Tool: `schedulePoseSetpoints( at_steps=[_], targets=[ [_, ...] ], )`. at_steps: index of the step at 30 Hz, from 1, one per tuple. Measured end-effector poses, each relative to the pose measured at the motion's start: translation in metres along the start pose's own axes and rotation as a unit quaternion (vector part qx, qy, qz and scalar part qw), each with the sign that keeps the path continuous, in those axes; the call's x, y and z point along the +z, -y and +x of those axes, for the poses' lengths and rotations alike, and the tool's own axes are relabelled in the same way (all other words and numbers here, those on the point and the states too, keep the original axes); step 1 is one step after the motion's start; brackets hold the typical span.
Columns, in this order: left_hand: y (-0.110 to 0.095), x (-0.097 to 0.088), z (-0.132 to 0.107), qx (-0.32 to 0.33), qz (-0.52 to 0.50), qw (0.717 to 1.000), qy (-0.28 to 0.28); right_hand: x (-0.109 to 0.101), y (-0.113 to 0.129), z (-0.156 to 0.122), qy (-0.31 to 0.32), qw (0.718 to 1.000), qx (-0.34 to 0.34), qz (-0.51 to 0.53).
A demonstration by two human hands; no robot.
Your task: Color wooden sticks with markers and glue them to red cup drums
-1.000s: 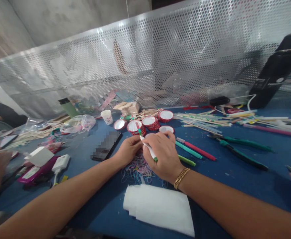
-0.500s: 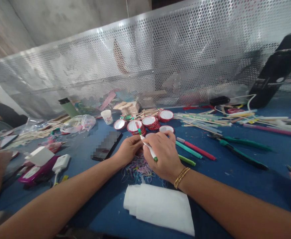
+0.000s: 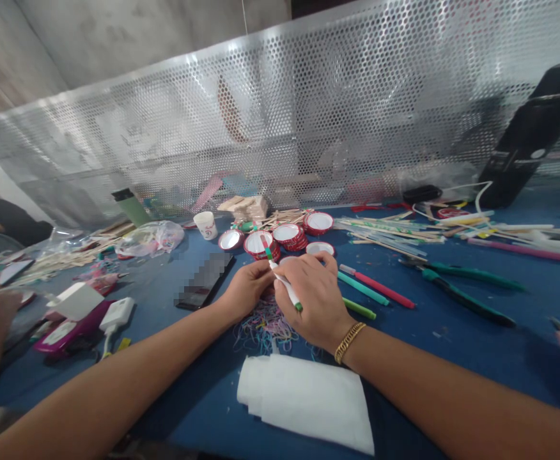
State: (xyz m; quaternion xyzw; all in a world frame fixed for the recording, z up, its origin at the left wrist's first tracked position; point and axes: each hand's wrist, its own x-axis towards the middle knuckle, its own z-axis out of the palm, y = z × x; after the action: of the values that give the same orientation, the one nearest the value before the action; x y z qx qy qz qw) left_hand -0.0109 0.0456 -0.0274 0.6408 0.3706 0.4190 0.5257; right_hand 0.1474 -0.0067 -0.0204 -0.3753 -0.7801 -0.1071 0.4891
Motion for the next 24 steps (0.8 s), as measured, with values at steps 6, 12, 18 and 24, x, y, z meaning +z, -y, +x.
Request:
schedulePoseSetpoints(
  at_steps=[6, 12, 18, 24],
  targets=[
    [-0.0046, 0.0013, -0.0013, -0.016, 0.005, 1.0, -0.004, -0.0003, -0.0013, -0.0005, -0.022, 0.999, 0.029, -0.008],
    [-0.0031, 0.0007, -0.0008, -0.006, 0.005, 1.0, -0.003, -0.0002, -0.0003, -0.0005, 0.005, 1.0, 0.003, 0.006],
    [-0.0034, 0.0007, -0.0008, -0.018, -0.001, 1.0, -0.004, -0.0006, -0.0011, -0.0001, -0.022, 0.999, 0.023, -0.011],
    [-0.0012, 0.0002, -0.0012, -0.003, -0.002, 1.0, 0.002, -0.0001, -0.0014, -0.0003, -0.007, 1.0, 0.012, 0.004]
  ],
)
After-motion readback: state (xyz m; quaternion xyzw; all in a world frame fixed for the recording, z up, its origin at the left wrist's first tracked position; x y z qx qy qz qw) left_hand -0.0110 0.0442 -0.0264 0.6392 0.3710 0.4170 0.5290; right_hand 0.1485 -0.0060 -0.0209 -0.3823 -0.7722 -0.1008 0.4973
